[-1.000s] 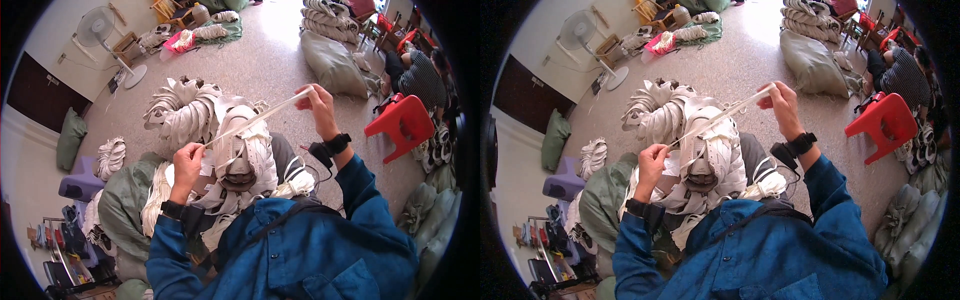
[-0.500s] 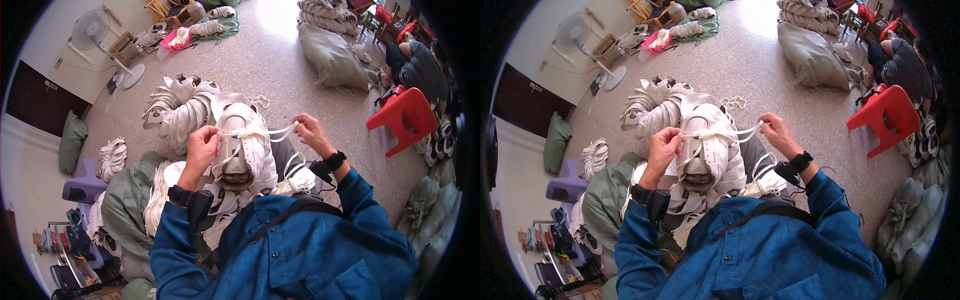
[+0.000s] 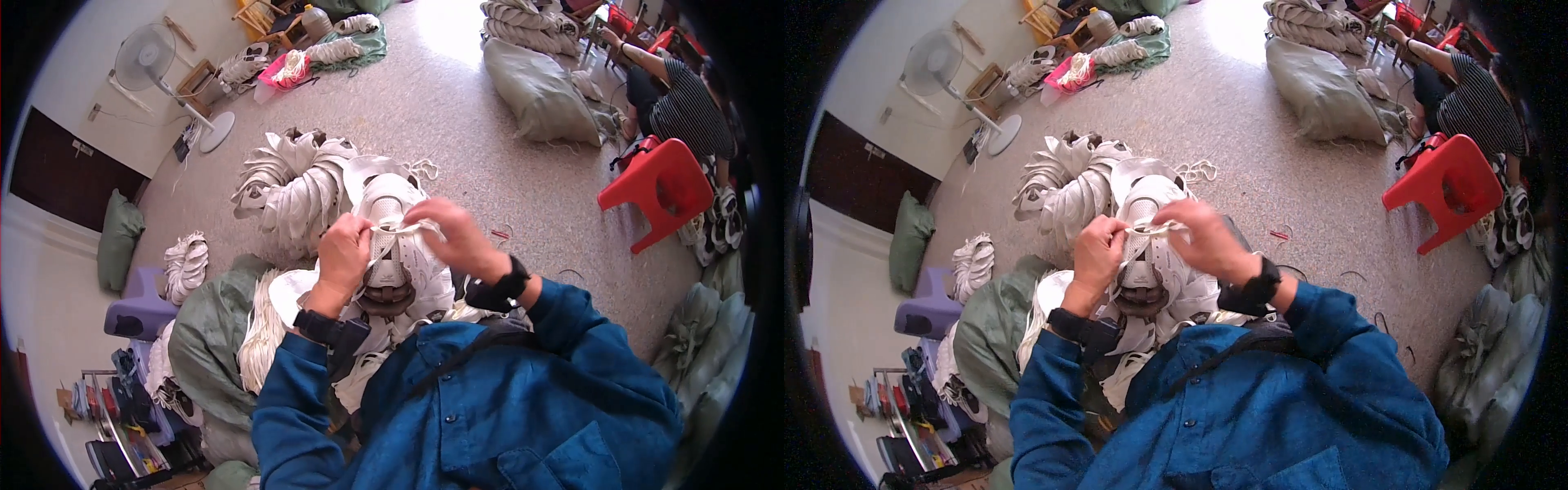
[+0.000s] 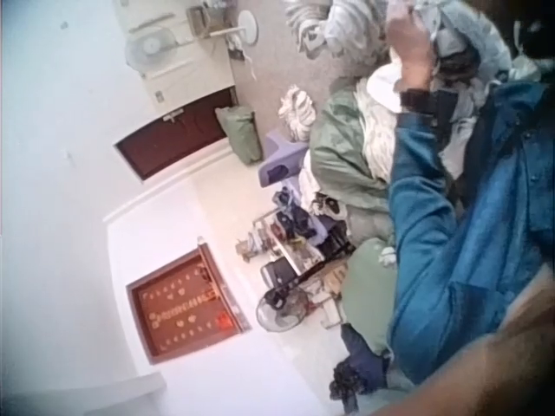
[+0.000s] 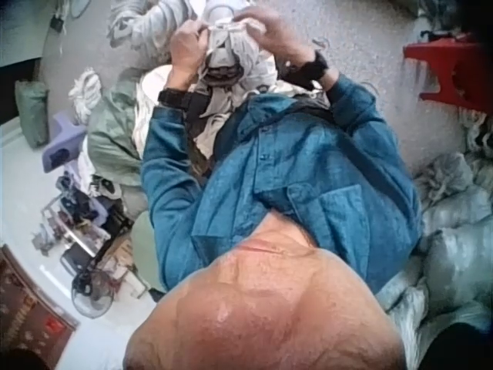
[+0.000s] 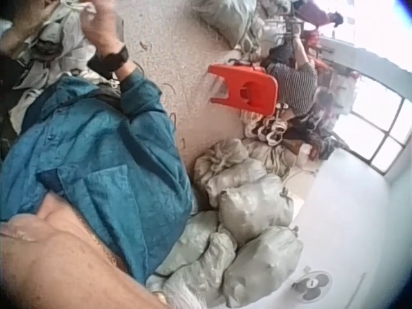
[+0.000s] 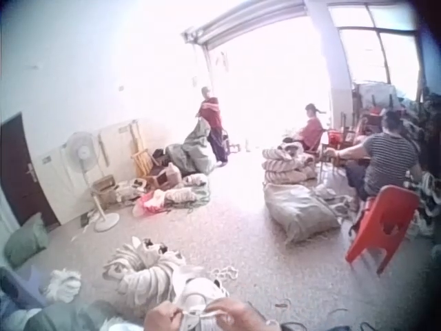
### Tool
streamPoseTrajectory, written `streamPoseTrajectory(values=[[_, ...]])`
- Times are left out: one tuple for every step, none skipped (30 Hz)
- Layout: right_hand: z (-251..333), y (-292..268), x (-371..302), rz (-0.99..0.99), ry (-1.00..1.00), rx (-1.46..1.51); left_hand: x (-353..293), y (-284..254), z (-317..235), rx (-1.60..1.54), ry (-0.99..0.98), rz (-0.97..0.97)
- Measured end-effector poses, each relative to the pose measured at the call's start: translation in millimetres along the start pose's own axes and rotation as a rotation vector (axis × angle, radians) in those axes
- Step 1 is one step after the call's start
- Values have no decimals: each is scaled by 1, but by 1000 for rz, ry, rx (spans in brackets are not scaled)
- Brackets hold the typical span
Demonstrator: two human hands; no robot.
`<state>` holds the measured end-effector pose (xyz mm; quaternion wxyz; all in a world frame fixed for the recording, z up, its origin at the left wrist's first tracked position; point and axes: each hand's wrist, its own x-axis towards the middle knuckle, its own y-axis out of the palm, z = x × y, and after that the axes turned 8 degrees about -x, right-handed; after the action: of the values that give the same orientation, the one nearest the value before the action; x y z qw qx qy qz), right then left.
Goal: The recorder is lacing a white sneaker, specifically a Reebok shoe, while surrounded by large bags of materials and other workers.
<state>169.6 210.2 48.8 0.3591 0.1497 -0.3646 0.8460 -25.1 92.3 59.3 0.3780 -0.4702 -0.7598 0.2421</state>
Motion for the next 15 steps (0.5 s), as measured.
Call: streamPoseTrajectory(values=[[9, 9, 0, 42, -74, -66, -1, 3, -1, -2, -18, 23], [16, 18, -1, 85, -147, -132, -4, 3, -2, -3, -6, 23], [15, 29, -4, 60, -185, -223, -4, 4, -4, 35, 14, 9], [15, 36, -6, 34, -219, -319, -5, 5, -6, 69, 39, -5], [16, 38, -10, 36, -220, -352, -8, 6, -2, 76, 29, 21], [15, 38, -12, 42, -200, -362, -10, 3, -13, 93, 28, 66], [15, 38, -14, 30, -217, -386, -14, 1, -15, 130, 53, 94], [14, 38, -16, 18, -232, -412, -16, 0, -16, 165, 80, 122], [13, 40, -20, -10, -217, -419, -17, -1, -18, 149, 117, 133], [13, 41, -21, 29, -202, -427, -19, -5, -18, 189, 91, 178], [15, 42, -24, 34, -195, -437, -19, -7, -19, 230, 66, 223], [19, 42, -25, 41, -190, -445, -20, -9, -20, 221, 91, 227], [22, 43, -27, 69, -183, -497, -19, -9, -21, 310, 55, 281], [22, 47, -31, 59, -180, -504, -16, -8, -24, 401, 18, 334], [23, 48, -32, 65, -173, -498, -13, -5, -29, 462, -5, 344]])
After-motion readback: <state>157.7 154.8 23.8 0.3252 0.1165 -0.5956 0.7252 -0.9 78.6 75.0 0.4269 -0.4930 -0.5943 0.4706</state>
